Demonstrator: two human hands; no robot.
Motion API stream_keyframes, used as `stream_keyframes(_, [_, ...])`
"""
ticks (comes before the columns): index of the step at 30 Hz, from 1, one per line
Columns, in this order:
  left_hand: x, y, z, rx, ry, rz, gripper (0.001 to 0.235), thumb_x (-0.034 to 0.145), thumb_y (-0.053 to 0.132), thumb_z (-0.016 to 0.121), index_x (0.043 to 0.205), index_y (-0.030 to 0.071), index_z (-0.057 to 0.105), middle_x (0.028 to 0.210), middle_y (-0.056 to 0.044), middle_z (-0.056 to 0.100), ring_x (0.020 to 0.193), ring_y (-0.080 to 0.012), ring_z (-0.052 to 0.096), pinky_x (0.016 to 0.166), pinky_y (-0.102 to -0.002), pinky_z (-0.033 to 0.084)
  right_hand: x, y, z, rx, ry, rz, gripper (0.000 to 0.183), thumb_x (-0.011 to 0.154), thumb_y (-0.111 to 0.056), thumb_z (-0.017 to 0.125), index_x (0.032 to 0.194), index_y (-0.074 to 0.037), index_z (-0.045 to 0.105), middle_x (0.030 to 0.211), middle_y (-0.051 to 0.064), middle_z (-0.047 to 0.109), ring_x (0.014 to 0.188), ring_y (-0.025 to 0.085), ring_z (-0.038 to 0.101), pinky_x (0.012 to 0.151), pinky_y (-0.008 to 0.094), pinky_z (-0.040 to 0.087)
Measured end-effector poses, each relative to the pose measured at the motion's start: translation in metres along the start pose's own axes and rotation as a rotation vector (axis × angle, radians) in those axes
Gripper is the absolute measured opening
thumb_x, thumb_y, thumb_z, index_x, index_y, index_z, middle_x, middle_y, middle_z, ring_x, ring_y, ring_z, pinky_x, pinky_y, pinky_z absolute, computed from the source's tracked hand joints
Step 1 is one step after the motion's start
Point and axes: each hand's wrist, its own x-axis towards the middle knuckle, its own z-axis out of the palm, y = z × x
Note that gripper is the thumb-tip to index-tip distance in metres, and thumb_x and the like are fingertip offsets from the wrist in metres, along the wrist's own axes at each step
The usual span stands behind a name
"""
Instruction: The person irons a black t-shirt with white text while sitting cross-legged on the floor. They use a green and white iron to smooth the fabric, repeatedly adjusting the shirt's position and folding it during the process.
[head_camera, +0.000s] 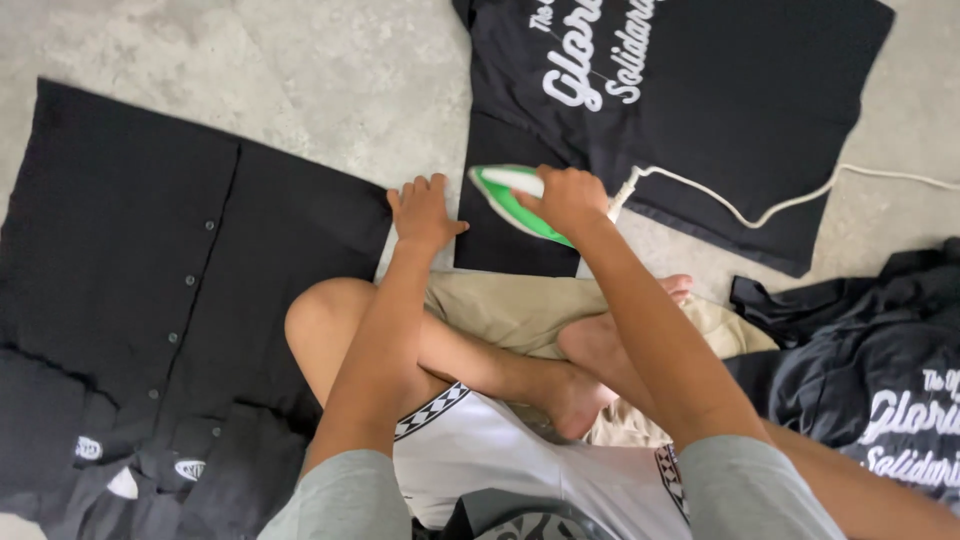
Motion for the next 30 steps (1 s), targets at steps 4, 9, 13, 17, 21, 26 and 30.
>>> stream_keyframes(4, [0.002, -0.002, 0.001, 0.099, -0.037, -0.008, 0.071, 0.062, 0.039, 0.077, 0.117, 0.012, 0.041, 0.110, -0.013, 0.052, 0.110, -0.0304, 0.045, 0.094, -0.048, 0.017, 0.000, -0.008, 0.003, 0.024, -0.030, 0.050, 0.061, 0.079, -0.071, 0.040, 0.103, -0.019, 0.059, 0.085, 0.015, 0.067, 0.085, 0.037, 0.065, 0.074, 0.045, 0.050])
stream_keyframes(9, [0.013, -0.004, 0.014, 0.072, -0.058, -0.020, 0.053, 0.061, 0.031, 0.079, 0.100, 0.007, 0.052, 0.101, -0.015, 0.054, 0.106, -0.0323, 0.044, 0.100, -0.054, 0.006, -0.008, -0.008, 0.005, -0.100, 0.091, -0.118, 0.058, 0.081, -0.069, 0.042, 0.098, -0.018, 0.063, 0.073, 0.015, 0.067, 0.073, 0.036, 0.067, 0.065, 0.044, 0.052])
stream_keyframes(13, [0.017, 0.000, 0.019, 0.077, -0.060, -0.055, 0.048, 0.059, 0.028, 0.079, 0.095, 0.008, 0.054, 0.099, -0.014, 0.054, 0.106, -0.0314, 0.043, 0.101, -0.054, 0.005, 0.020, -0.007, 0.024, -0.041, 0.099, 0.027, 0.066, 0.079, -0.078, 0.038, 0.092, -0.017, 0.061, 0.070, 0.014, 0.064, 0.071, 0.039, 0.066, 0.062, 0.047, 0.051])
stream_keyframes(17, [0.015, 0.004, 0.012, 0.056, -0.119, -0.099, 0.045, 0.060, 0.025, 0.077, 0.096, 0.008, 0.056, 0.102, -0.014, 0.052, 0.109, -0.0310, 0.041, 0.103, -0.055, 0.000, 0.016, -0.018, 0.015, -0.099, 0.101, 0.001, 0.062, 0.083, -0.075, 0.040, 0.090, -0.016, 0.059, 0.070, 0.013, 0.064, 0.069, 0.035, 0.067, 0.061, 0.045, 0.051])
stream_keyframes(21, [0.018, 0.007, 0.012, 0.047, -0.136, -0.105, 0.036, 0.062, 0.016, 0.074, 0.092, 0.009, 0.056, 0.100, -0.013, 0.050, 0.109, -0.0313, 0.040, 0.104, -0.056, 0.000, 0.033, -0.022, -0.003, -0.032, 0.010, 0.113, 0.061, 0.082, -0.074, 0.040, 0.093, -0.017, 0.058, 0.076, 0.016, 0.066, 0.077, 0.039, 0.066, 0.065, 0.050, 0.050])
stream_keyframes(26, [0.016, 0.010, -0.001, 0.076, -0.184, -0.118, 0.039, 0.064, 0.019, 0.073, 0.098, 0.009, 0.057, 0.103, -0.012, 0.050, 0.110, -0.0314, 0.040, 0.104, -0.058, 0.000, 0.045, -0.027, -0.004, -0.015, 0.008, 0.168, 0.063, 0.083, -0.077, 0.039, 0.093, -0.017, 0.057, 0.076, 0.016, 0.064, 0.076, 0.040, 0.065, 0.066, 0.049, 0.050])
stream_keyframes(30, [0.016, 0.009, -0.007, 0.083, -0.203, -0.097, 0.049, 0.067, 0.025, 0.074, 0.108, 0.007, 0.055, 0.109, -0.012, 0.050, 0.114, -0.0308, 0.040, 0.106, -0.058, 0.002, 0.038, -0.037, -0.006, -0.063, 0.048, 0.129, 0.057, 0.084, -0.071, 0.043, 0.092, -0.016, 0.059, 0.075, 0.015, 0.066, 0.074, 0.037, 0.067, 0.065, 0.045, 0.052])
